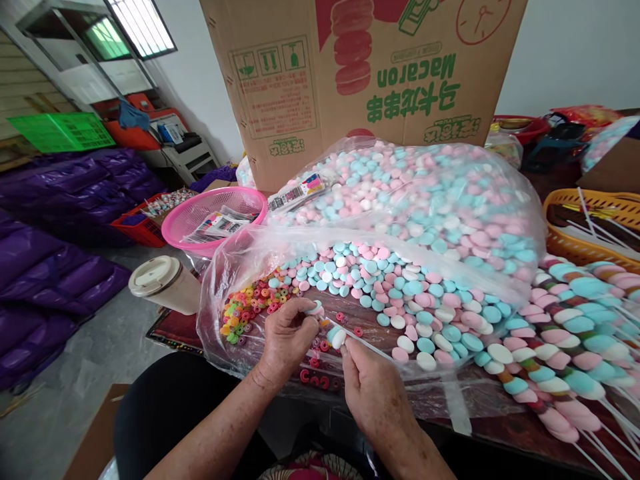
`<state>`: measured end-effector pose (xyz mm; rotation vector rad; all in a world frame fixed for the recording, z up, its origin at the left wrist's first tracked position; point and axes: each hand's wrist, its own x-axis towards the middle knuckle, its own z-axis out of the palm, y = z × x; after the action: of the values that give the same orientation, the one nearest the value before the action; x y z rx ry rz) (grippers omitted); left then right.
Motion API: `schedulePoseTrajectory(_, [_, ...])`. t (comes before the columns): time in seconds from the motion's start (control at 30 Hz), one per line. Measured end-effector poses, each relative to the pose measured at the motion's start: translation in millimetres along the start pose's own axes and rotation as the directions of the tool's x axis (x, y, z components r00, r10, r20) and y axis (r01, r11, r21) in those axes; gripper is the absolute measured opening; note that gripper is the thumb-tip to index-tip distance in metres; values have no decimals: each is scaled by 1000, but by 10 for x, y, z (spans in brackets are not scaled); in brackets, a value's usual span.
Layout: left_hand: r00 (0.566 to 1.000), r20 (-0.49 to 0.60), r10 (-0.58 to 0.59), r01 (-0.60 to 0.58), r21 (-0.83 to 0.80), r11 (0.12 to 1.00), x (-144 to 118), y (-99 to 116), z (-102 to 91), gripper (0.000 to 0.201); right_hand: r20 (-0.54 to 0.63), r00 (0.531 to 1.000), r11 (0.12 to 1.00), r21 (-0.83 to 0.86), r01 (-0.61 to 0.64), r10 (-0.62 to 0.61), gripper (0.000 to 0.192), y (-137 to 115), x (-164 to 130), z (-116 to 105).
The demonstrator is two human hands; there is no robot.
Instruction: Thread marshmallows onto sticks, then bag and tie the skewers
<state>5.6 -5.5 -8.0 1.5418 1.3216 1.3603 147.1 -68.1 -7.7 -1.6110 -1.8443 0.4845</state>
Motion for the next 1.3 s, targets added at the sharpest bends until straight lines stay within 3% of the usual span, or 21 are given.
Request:
schedulePoseTrajectory(0.1, [993,-28,-116,113,-103,988,-40,-65,49,11,21,1000,995,-103,-2,4,28,4,20,97])
schedulePoseTrajectory(0.27, [993,10,-116,117,-66,991,-147,-175,125,20,-14,1000,976,-218,-18,15,29,14,88,235])
schedulePoseTrajectory(0.4, [978,109,-176,193,-170,966,-114,-138,78,29,42,997,998,-30,-63,65,29,103,192,219])
schedulePoseTrajectory(0.5, [926,149,-346,377,-387,841,-37,-68,47,45,54,992,987,109,-116,111,33,141,198,161])
schedulePoseTrajectory(0.57, [870,214,-444,490,-466,736,-27,-31,86,42,71,993,979,173,-106,95,35,125,151,146])
schedulePoseTrajectory(0.67, [825,310,-472,561,-545,623,-95,14,228,36,99,995,965,258,-48,23,31,105,58,169])
schedulePoseTrajectory(0.73, [813,362,-457,582,-553,597,-140,36,305,34,104,993,961,266,-76,50,28,141,21,167])
schedulePoseTrajectory(0.83, [802,401,-443,588,-397,704,-82,22,260,36,83,985,958,231,-169,153,32,272,29,58])
schedulePoseTrajectory(0.93, [906,179,-384,380,60,923,165,-69,45,38,-1,969,948,208,-242,248,38,407,77,-123])
schedulePoseTrajectory(0.97, [944,102,-313,272,294,916,269,-111,-29,34,-17,963,944,203,-261,270,40,438,88,-166])
schedulePoseTrajectory(1.0, [963,99,-252,172,493,853,372,-154,-88,30,-18,959,942,197,-273,282,40,460,92,-188])
schedulePoseTrajectory(1.07, [970,127,-205,73,657,751,545,-238,-144,22,13,960,944,182,-276,278,40,478,78,-162])
schedulePoseTrajectory(1.17, [966,172,-191,14,707,707,674,-333,-90,19,65,977,967,141,-211,204,35,474,22,-14])
schedulePoseTrajectory(1.3, [946,278,-167,-82,704,705,631,-381,-34,17,87,988,991,41,-128,124,33,508,-25,112])
